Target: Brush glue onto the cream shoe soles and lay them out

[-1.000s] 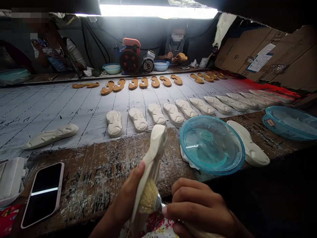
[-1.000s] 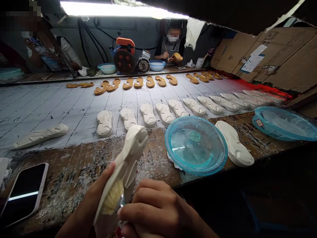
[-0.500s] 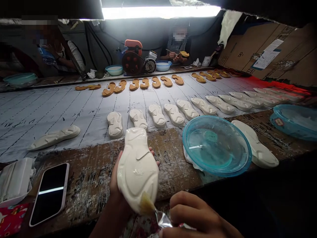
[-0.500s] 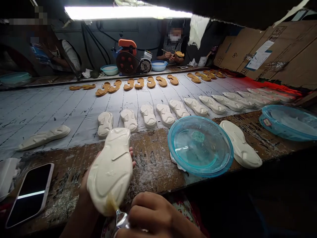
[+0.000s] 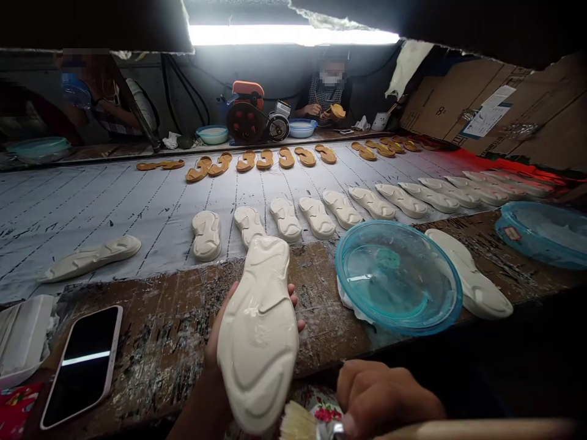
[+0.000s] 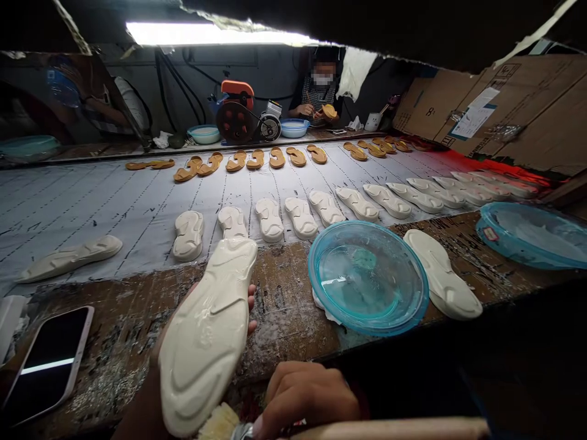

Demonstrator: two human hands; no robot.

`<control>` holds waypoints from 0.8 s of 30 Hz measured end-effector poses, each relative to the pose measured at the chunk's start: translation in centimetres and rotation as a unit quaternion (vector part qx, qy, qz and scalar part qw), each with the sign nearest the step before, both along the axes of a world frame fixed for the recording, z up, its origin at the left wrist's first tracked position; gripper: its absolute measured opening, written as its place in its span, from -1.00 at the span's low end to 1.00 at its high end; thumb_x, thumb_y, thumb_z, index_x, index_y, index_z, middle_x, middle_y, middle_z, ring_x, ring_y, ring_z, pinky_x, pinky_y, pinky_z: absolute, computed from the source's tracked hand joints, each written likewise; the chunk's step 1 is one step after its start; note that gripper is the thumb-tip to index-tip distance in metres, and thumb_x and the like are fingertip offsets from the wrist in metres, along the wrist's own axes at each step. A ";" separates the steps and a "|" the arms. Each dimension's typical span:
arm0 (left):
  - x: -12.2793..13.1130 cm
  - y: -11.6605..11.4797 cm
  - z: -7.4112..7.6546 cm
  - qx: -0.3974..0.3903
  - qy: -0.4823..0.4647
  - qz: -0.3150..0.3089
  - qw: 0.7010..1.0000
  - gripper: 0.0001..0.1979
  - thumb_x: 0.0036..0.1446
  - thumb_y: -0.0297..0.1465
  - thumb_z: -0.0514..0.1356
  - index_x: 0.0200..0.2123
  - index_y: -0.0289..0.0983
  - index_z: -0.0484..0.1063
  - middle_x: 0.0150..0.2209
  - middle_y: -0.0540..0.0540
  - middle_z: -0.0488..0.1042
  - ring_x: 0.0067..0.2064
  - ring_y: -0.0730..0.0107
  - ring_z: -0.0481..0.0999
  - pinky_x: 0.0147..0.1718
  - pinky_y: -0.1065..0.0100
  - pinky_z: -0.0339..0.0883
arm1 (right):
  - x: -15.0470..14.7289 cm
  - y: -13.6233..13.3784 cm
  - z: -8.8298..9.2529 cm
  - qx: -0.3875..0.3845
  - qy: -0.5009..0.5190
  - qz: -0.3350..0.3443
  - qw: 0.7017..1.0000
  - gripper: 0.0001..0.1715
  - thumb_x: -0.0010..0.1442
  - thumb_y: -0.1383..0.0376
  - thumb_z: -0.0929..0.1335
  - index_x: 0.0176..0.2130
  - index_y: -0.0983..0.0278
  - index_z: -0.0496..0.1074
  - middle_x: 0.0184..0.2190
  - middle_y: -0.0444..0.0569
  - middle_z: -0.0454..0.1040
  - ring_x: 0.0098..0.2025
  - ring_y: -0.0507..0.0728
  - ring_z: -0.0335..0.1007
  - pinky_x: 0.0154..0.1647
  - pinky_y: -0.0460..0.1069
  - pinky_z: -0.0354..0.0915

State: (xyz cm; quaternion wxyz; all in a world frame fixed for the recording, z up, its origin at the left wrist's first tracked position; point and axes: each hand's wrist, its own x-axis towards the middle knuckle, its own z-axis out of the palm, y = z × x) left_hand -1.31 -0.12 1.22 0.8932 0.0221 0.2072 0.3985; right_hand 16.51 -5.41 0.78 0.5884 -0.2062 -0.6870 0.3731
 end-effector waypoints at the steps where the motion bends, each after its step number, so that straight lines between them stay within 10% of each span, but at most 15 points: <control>1: 0.2 -0.2 0.4 -0.003 0.018 -0.007 1.000 -0.31 0.11 -0.03 -0.23 -0.09 -0.49 0.37 -0.27 -0.30 0.53 -0.28 0.08 0.51 -0.24 0.12 0.33 | 0.2 0.3 0.4 -0.017 0.032 -0.013 0.999 -0.80 0.19 0.21 0.23 -0.31 0.25 0.37 -0.68 -0.17 0.28 -0.64 -0.04 0.18 -0.66 -0.16 0.14; 9: 2.1 -2.7 2.1 -0.049 0.134 0.007 0.990 -0.58 0.10 -0.22 0.02 -0.31 -0.46 0.51 -0.41 -0.22 0.55 -0.39 0.30 0.50 -0.33 0.34 0.34 | 0.1 5.7 3.1 0.023 -0.057 -0.315 0.947 -0.83 0.12 0.41 0.29 -0.25 0.28 0.42 -0.46 -0.11 0.44 -0.49 -0.01 0.35 -0.49 -0.13 0.25; 19: 0.7 -0.7 1.9 -0.083 0.152 0.055 0.983 -0.43 0.06 -0.06 -0.07 -0.16 -0.43 0.41 -0.37 -0.24 0.53 -0.41 0.17 0.49 -0.37 0.19 0.36 | -3.6 0.0 -0.2 0.156 -0.153 -0.014 0.976 -0.63 0.29 0.29 0.10 -0.40 0.38 0.34 -0.70 -0.13 0.25 -0.62 -0.03 0.15 -0.62 -0.15 0.12; 24: 0.5 -0.1 2.3 -0.024 0.171 0.052 0.984 -0.42 0.11 -0.09 -0.15 -0.16 -0.45 0.40 -0.34 -0.28 0.52 -0.36 0.05 0.50 -0.38 0.11 0.37 | -0.6 0.9 0.2 0.065 -0.078 -0.046 0.994 -0.74 0.23 0.23 0.20 -0.35 0.32 0.36 -0.65 -0.13 0.33 -0.62 -0.04 0.18 -0.61 -0.15 0.15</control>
